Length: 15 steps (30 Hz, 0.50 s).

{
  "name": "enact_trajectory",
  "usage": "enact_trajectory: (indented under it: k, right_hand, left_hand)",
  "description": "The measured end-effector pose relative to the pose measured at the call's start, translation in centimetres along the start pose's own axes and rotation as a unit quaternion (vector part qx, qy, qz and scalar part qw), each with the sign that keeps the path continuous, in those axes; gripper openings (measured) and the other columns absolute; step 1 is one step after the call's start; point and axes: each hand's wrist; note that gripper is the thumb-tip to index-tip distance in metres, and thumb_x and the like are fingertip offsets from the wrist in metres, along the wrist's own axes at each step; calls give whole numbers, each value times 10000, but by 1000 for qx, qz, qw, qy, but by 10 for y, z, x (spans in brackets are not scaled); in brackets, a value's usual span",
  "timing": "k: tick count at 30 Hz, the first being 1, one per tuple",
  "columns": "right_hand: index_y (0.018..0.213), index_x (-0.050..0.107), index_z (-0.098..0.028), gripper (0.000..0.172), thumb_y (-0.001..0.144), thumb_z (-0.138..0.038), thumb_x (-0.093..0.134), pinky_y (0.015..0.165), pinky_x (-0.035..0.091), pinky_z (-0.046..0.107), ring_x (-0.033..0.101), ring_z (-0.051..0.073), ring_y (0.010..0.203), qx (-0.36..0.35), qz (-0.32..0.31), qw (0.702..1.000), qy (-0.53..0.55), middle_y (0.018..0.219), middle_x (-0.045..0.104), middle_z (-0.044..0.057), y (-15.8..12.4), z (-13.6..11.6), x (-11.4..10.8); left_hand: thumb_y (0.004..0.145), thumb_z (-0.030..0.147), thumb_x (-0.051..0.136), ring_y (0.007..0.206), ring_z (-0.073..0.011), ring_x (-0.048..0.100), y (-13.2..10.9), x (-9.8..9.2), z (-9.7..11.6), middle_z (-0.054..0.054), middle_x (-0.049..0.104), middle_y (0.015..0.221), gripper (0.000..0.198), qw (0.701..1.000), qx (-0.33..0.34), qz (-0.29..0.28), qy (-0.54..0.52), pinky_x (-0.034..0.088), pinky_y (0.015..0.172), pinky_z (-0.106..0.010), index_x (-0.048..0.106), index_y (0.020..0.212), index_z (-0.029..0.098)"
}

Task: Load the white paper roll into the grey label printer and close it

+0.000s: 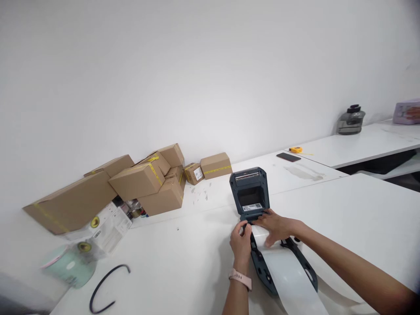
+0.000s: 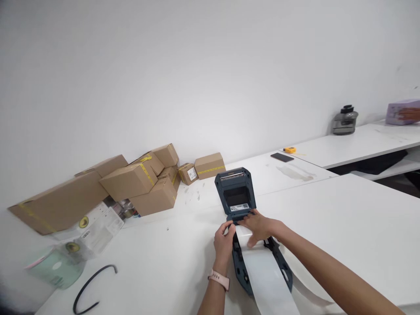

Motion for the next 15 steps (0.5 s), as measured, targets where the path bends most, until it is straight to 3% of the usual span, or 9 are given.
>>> enact_trajectory:
  k: [2,4,6,9,12,14,15]
  right_hand:
    - [988,768,-257,469,663,-593,745,934,471,433,696,309,920,-3,66,997,34,936,762,63,-7,-4,-12]
    - [946,751,-267,385,866,-592,561,898,502,407,694,277,917,11,166,984,66,940,757,55,-11,-7,-32]
    - [1056,708,-262,450,990,-539,360,989,466,451,649,291,1073,44,288,953,87,1091,730,89,-8,-6,-55]
    - [1292,585,-248,463,1004,-507,331,1146,300,550,458,330,1346,87,418,898,108,1369,599,126,11,1,-87]
    - [1254,605,-254,426,990,-488,366,1077,403,527,543,312,1260,96,431,886,143,1314,643,101,31,9,-102]
    - [1181,634,-252,406,991,-478,355,993,477,489,625,285,1121,97,423,885,167,1200,695,79,35,9,-103]
    - [1165,634,-251,402,991,-479,353,968,492,475,639,274,1079,97,421,884,177,1169,702,71,33,7,-102]
  left_hand:
    - [834,416,592,1099,-264,679,-1,0,0,-78,739,1192,359,1000,-1,2,-3,489,968,-353,742,1092,216]
    - [831,427,596,1076,-279,689,-1,0,-1,-86,745,1178,364,1000,-5,4,-6,491,967,-376,744,1087,215]
    - [829,433,601,1075,-289,691,1,1,0,-90,747,1173,363,1000,-7,6,-10,488,977,-390,746,1081,217]
    - [829,446,609,1131,-297,670,2,4,2,-101,728,1218,384,1000,-12,3,-22,480,1003,-388,739,1103,210]
    - [846,478,595,1256,-285,601,-14,7,1,-128,632,1378,516,999,-20,-3,-44,475,1027,-344,657,1262,179]
    - [852,520,587,1324,-269,549,-43,6,-7,-156,516,1496,696,997,-39,6,-72,493,1005,-305,489,1435,154]
    - [827,550,616,1322,-269,551,-61,4,-13,-166,511,1495,779,990,-79,37,-110,508,982,-294,427,1471,154]
Point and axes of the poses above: each hand's wrist, its own y-axis towards the middle knuckle, its own x-axis out of the palm, z = x × y
